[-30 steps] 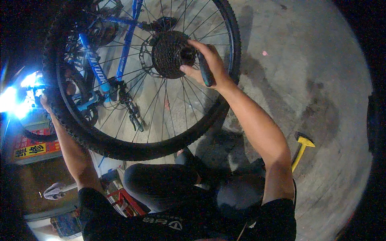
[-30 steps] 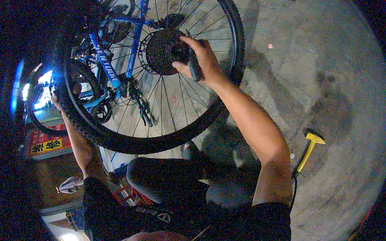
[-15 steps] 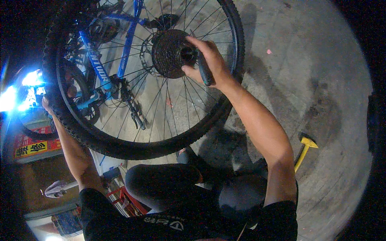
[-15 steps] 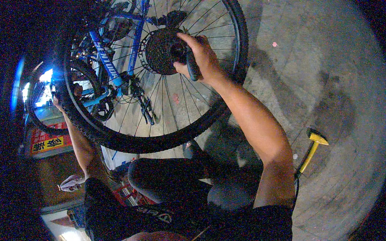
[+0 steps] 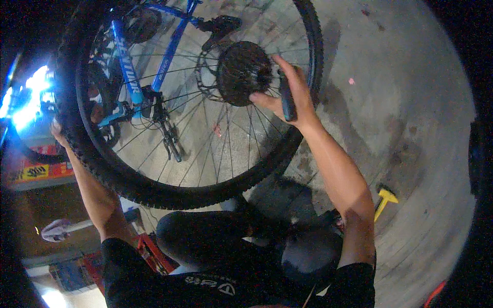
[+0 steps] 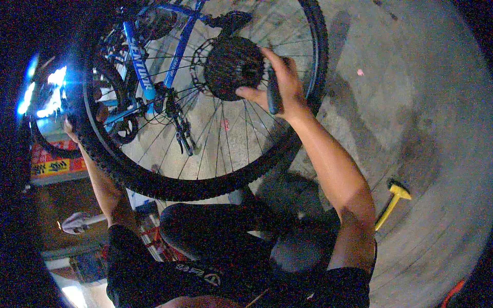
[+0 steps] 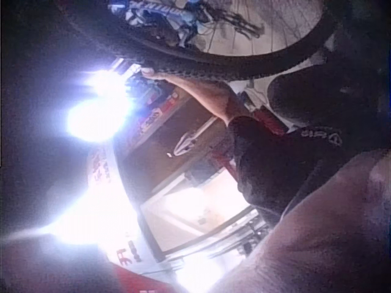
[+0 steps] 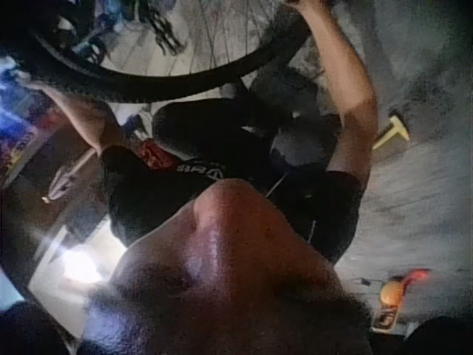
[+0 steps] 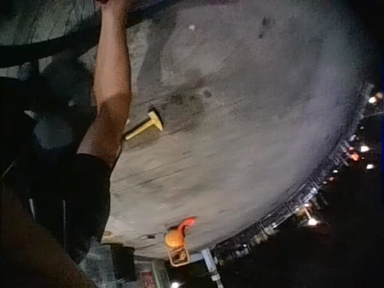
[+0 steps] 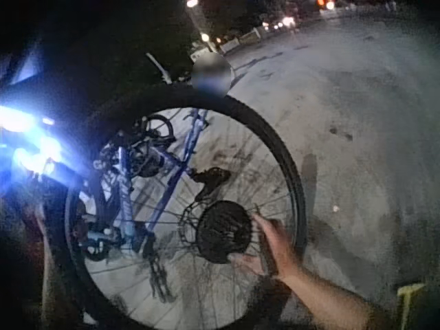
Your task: The person works on a bicycle rear wheel, using pliers to adjust the cassette and hub area. They rotate the wheel and reposition it multiple times while manipulating the gear cluster with tools.
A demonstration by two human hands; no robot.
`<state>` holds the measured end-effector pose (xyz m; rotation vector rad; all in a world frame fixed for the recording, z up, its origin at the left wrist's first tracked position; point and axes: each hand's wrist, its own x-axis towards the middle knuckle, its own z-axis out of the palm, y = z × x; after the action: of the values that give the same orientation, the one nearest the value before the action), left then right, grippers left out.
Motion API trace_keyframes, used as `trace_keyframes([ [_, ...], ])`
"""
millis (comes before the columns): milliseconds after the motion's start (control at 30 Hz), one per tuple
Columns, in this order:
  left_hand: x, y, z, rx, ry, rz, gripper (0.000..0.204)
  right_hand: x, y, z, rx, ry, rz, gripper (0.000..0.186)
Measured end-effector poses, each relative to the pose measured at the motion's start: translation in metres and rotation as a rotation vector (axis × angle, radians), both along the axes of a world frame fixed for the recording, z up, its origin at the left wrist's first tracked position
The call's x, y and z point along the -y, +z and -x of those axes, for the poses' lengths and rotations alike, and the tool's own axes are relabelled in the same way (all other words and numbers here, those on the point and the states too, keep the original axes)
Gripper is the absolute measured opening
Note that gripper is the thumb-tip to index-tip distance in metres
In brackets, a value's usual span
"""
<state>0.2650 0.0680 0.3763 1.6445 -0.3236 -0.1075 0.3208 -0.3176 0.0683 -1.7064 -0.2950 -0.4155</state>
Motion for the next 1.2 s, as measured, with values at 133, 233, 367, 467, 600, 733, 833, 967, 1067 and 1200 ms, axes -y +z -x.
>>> trace_keyframes([
  [133, 0.026, 0.02, 0.01, 0.004, -0.001, -0.024, 0.068, 0.005, -0.002, -0.004, -0.065, 0.024, -0.014, 0.096],
  [233, 0.06, 0.005, 0.003, -0.007, -0.062, 0.03, 0.059, 0.052, -0.001, 0.003, -0.189, 0.033, 0.045, 0.094],
  [367, 0.121, 0.042, 0.024, -0.062, -0.125, -0.037, 0.048, 0.05, 0.016, 0.029, -0.287, 0.119, -0.221, 0.089],
  [467, 0.164, 0.066, 0.016, -0.08, -0.229, -0.028, 0.04, 0.071, 0.018, 0.019, -0.313, 0.123, -0.296, 0.079],
  [600, 0.217, 0.108, 0.02, -0.14, -0.319, -0.083, 0.033, 0.071, 0.038, 0.017, -0.296, 0.092, -0.374, 0.075],
  [733, 0.246, 0.142, 0.021, -0.223, -0.303, -0.176, 0.03, 0.076, 0.055, 0.018, -0.355, 0.06, -0.262, 0.078],
  [833, 0.264, 0.158, 0.02, -0.246, -0.174, -0.397, 0.033, 0.089, 0.062, 0.018, -0.42, -0.002, -0.15, 0.08],
  [967, 0.267, 0.185, 0.011, -0.294, -0.083, -0.437, 0.035, 0.091, 0.071, 0.012, -0.365, -0.099, 0.05, 0.083],
  [1067, 0.255, 0.171, 0.008, -0.369, -0.275, -0.284, 0.028, 0.084, 0.073, 0.04, -0.319, 0.12, -0.484, 0.084],
  [1200, 0.247, 0.166, -0.012, -0.231, -0.55, -0.26, 0.025, 0.091, 0.091, 0.026, -0.467, 0.132, -0.386, 0.081],
])
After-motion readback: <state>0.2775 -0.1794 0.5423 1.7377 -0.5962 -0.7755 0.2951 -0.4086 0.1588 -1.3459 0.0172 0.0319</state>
